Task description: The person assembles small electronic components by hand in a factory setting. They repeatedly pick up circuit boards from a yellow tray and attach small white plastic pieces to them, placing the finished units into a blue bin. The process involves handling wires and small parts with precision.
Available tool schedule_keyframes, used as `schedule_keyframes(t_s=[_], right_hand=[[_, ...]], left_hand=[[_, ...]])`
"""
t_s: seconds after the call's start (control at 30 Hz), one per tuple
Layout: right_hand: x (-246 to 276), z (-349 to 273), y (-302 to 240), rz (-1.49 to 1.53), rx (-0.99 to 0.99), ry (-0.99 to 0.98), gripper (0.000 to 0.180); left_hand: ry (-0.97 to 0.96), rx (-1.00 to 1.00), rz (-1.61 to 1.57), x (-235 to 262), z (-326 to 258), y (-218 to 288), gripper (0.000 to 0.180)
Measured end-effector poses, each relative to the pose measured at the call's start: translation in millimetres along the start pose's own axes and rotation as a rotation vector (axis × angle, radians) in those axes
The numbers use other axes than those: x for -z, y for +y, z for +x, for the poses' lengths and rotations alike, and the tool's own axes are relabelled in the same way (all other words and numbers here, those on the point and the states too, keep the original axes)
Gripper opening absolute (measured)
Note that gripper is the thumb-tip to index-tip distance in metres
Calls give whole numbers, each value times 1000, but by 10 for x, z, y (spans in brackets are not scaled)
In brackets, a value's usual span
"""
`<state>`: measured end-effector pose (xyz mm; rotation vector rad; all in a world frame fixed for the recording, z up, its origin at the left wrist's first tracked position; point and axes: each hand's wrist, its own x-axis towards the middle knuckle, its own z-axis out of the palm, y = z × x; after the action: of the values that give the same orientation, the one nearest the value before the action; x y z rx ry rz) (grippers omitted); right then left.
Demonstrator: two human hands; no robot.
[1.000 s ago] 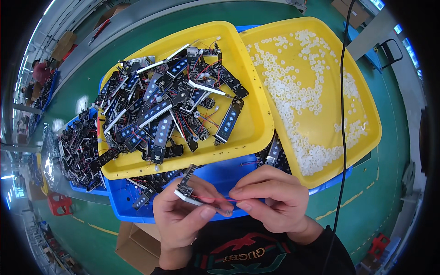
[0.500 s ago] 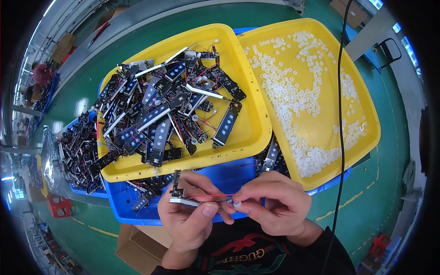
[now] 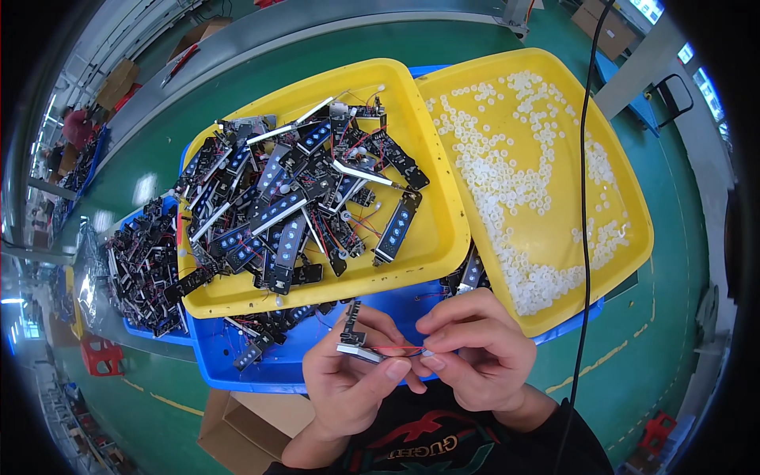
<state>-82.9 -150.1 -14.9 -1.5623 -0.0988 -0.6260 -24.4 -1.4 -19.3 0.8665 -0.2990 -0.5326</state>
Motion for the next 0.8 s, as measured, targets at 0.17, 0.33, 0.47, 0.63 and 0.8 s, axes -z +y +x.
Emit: schedule_keyframes(t_s=[0.17, 0.33, 0.47, 0.63, 0.8], right_hand=[[-30, -27, 18, 225, 20, 56, 25], [23, -99, 68, 281, -25, 38, 42], [-15, -51, 75, 274, 20, 40, 36], [163, -151, 57, -172, 70, 69, 19], [195, 96, -158, -302, 170, 6, 12]], left_hand=[[-26, 57, -66, -17, 15, -6, 11], [-68, 128, -98, 1, 22, -42, 13], [-91, 135, -38, 22, 2, 2, 19], [-206, 62, 524, -7, 64, 304, 20], [-287, -155, 740, -92, 259, 428, 23]])
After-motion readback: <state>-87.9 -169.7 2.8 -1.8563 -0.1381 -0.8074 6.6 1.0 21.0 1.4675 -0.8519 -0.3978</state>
